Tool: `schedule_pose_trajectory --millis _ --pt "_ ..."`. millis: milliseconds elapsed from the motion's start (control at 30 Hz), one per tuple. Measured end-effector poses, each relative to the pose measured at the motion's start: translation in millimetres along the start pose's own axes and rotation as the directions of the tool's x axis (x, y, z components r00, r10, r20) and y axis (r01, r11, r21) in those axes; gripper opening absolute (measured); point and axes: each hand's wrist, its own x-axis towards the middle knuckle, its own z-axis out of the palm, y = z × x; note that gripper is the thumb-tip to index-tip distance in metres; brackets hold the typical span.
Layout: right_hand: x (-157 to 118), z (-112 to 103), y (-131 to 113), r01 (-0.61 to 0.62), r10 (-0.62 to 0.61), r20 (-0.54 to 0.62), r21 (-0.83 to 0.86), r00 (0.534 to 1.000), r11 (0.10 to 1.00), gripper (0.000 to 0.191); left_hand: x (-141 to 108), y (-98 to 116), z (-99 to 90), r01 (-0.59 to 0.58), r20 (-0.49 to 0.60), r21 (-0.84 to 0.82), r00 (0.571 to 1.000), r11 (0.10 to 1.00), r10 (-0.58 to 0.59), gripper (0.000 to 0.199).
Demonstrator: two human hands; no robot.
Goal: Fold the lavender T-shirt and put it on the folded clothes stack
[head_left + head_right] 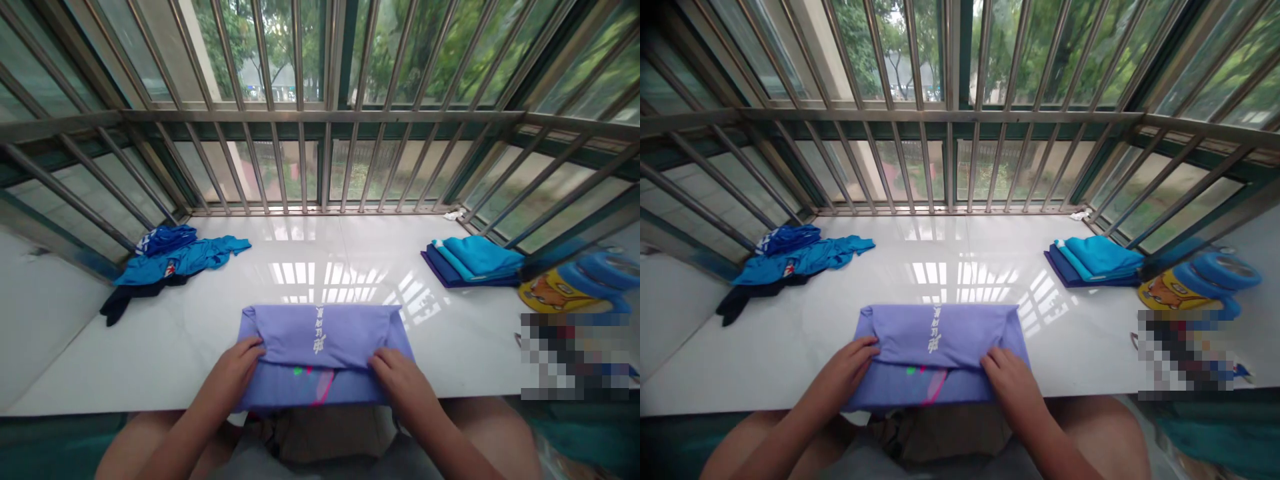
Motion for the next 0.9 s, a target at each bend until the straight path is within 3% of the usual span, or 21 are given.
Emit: schedule_pose_trajectory --millis 67,167,300,433,567,700,800,900 --pt "-13.7 12.4 -8.3 -0.007 0.007 0.011 -0.009 1.000 1.000 0.037 -14.0 -0.1 7.6 -0.018 -0.008 0.023 1.000 1.000 0.018 0.035" --pt "-12.9 10.8 -14.2 -0.089 0.089 -0.007 -0.009 0.996 0.996 0.040 -14.1 2.4 0.6 -0.008 -0.022 0.043 1.000 0.999 0.008 0.035" --pt "13.5 -3.6 -15.9 -0.166 0.165 -0.070 -0.007 0.984 0.986 0.034 16.9 10.5 -16.4 0.034 -0.057 0.054 0.998 0.998 -0.031 0.037" --pt "42.6 -1.9 -9.4 -0.217 0.216 -0.067 -0.015 0.974 0.976 0.041 55.8 11.0 -7.7 0.021 -0.056 0.065 0.998 0.998 -0.017 0.044" --pt "52.3 11.7 16.5 -0.266 0.267 0.056 -0.026 0.962 0.964 0.053 67.3 -1.6 20.0 -0.001 0.004 0.117 1.000 0.993 0.001 0.052" --pt "46.0 20.9 55.7 -0.403 0.411 0.179 -0.081 0.894 0.911 0.067 53.2 -12.8 36.8 0.088 0.035 0.226 0.995 0.970 -0.098 0.066" --pt "41.4 20.7 80.9 -0.458 0.476 0.200 -0.129 0.856 0.879 0.067 44.2 -20.3 34.7 0.194 0.036 0.279 0.977 0.941 -0.212 0.073" --pt "42.8 14.4 98.7 -0.488 0.512 0.206 -0.161 0.834 0.858 0.064 44.7 -40.5 18.3 0.356 -0.010 0.307 0.929 0.883 -0.371 0.075"
